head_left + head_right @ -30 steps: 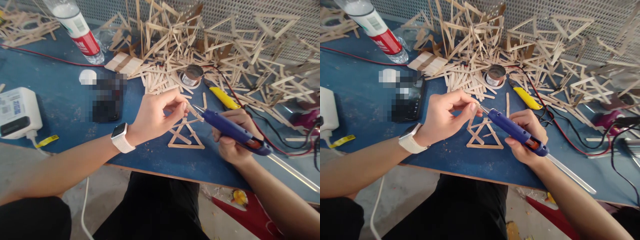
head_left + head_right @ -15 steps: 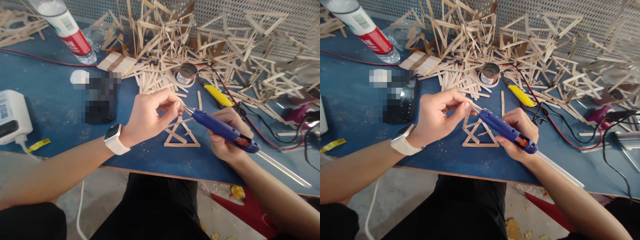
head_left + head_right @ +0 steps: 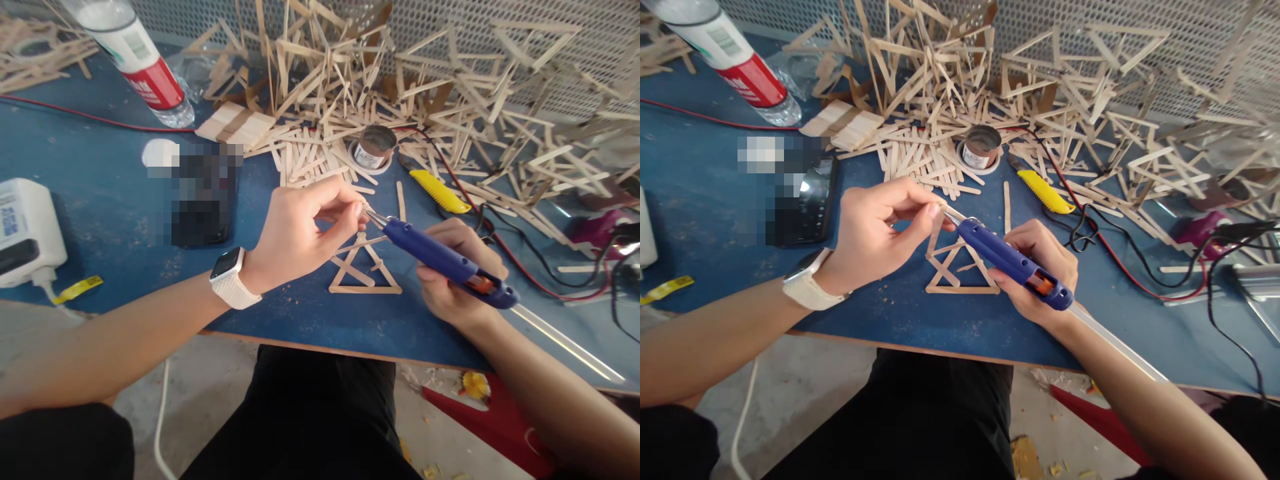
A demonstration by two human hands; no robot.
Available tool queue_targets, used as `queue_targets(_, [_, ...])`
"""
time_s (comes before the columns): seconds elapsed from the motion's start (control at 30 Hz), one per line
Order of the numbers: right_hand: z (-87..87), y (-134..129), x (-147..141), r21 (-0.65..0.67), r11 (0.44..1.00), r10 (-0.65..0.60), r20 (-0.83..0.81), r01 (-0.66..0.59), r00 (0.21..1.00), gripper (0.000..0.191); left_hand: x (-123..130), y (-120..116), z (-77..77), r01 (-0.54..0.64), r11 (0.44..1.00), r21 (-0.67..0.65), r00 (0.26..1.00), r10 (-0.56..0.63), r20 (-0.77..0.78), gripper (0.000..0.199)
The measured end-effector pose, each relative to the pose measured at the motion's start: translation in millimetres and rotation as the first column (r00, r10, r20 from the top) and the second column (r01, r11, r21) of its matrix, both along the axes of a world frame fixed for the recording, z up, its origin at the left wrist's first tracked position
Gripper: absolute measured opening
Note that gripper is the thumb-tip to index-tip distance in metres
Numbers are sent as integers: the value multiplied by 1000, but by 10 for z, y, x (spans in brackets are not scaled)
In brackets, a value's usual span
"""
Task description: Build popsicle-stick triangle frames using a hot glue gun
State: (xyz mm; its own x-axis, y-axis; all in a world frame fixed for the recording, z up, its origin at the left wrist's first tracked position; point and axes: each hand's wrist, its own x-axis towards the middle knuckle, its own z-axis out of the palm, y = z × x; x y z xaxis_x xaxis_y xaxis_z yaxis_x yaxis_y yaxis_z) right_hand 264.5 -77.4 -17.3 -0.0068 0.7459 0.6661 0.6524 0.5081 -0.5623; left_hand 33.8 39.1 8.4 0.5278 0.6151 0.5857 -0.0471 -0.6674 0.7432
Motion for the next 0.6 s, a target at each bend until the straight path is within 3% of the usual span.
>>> queue_targets(0.6, [25, -2, -15, -41, 999, -4, -11, 4, 1000, 25, -5, 4, -29, 3, 1000, -8, 1000, -3, 3, 14])
